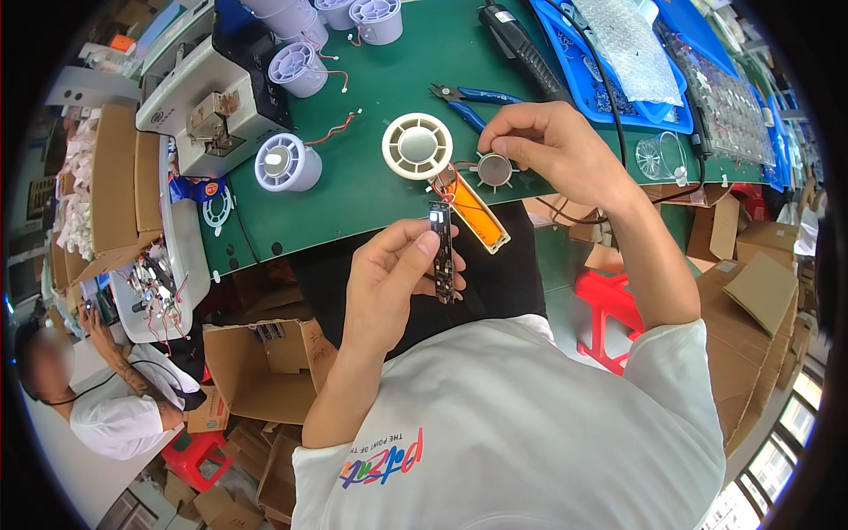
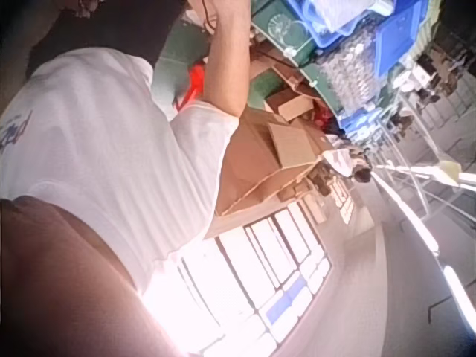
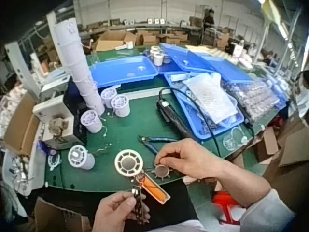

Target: The worker is assembling an electronic fan motor unit by connecting wires to a circuit board and housing.

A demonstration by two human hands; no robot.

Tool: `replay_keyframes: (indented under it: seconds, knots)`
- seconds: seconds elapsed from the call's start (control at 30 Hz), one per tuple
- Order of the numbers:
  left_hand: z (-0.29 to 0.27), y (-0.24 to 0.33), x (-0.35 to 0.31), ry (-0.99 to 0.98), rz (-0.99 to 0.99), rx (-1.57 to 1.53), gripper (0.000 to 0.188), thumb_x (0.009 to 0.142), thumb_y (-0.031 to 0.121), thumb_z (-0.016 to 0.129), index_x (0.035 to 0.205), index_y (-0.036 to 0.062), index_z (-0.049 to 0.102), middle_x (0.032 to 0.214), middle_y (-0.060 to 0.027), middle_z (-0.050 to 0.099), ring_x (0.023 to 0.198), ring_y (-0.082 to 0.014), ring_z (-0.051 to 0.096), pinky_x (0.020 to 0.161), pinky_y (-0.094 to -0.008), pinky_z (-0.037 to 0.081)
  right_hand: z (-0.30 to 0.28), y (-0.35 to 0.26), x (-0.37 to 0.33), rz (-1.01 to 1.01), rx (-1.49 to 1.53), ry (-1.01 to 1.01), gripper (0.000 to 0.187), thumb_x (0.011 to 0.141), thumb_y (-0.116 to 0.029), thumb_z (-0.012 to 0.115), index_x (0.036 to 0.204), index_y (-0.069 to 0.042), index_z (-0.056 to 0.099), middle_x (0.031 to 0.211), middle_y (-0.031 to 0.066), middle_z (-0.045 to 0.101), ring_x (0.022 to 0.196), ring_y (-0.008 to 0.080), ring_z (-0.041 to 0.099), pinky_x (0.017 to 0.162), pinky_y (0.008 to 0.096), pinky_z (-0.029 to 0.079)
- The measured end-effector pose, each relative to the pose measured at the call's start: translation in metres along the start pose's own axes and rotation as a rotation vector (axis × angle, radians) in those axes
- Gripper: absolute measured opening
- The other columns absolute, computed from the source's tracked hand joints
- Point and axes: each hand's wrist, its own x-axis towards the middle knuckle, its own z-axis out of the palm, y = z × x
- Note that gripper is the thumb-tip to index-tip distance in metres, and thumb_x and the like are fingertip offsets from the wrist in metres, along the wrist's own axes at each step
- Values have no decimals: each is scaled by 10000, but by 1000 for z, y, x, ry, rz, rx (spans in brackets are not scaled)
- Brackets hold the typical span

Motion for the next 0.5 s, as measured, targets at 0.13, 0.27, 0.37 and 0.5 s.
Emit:
replay_keyframes:
  seconds: [0.13, 0.27, 0.37, 0.5]
  knots:
    - [0, -4, 2, 22, 39, 32, 200, 1019, 96, 671, 1159, -39, 718, 927, -126, 762, 720, -159, 705, 631, -209, 548, 0, 1, 1, -8, -1, -2, 138, 965, -13, 630, 974, 11, 766, 827, 0, 683, 704, 58, 503, 608, 201, 375]
    - [-2, -11, 4, 44, 97, 57, 167, 1012, 74, 683, 1124, -40, 731, 915, -102, 764, 722, -121, 679, 632, -192, 523, 0, 1, 1, -12, 2, 0, 138, 965, -13, 630, 975, 11, 766, 827, 1, 684, 706, 59, 507, 611, 201, 378]
    - [-2, -14, 4, 58, 142, 70, 144, 1006, 56, 692, 1101, -42, 739, 908, -85, 765, 724, -94, 660, 633, -181, 504, 0, 1, 1, -15, 5, 2, 138, 964, -12, 631, 975, 11, 766, 828, 1, 684, 709, 60, 510, 614, 201, 381]
    - [0, -15, 4, 70, 187, 79, 119, 997, 28, 701, 1080, -45, 743, 901, -68, 765, 721, -59, 626, 622, -168, 466, 0, 0, 1, 0, 7, 1, 136, 964, -12, 631, 972, 11, 765, 834, 2, 685, 714, 62, 515, 620, 197, 383]
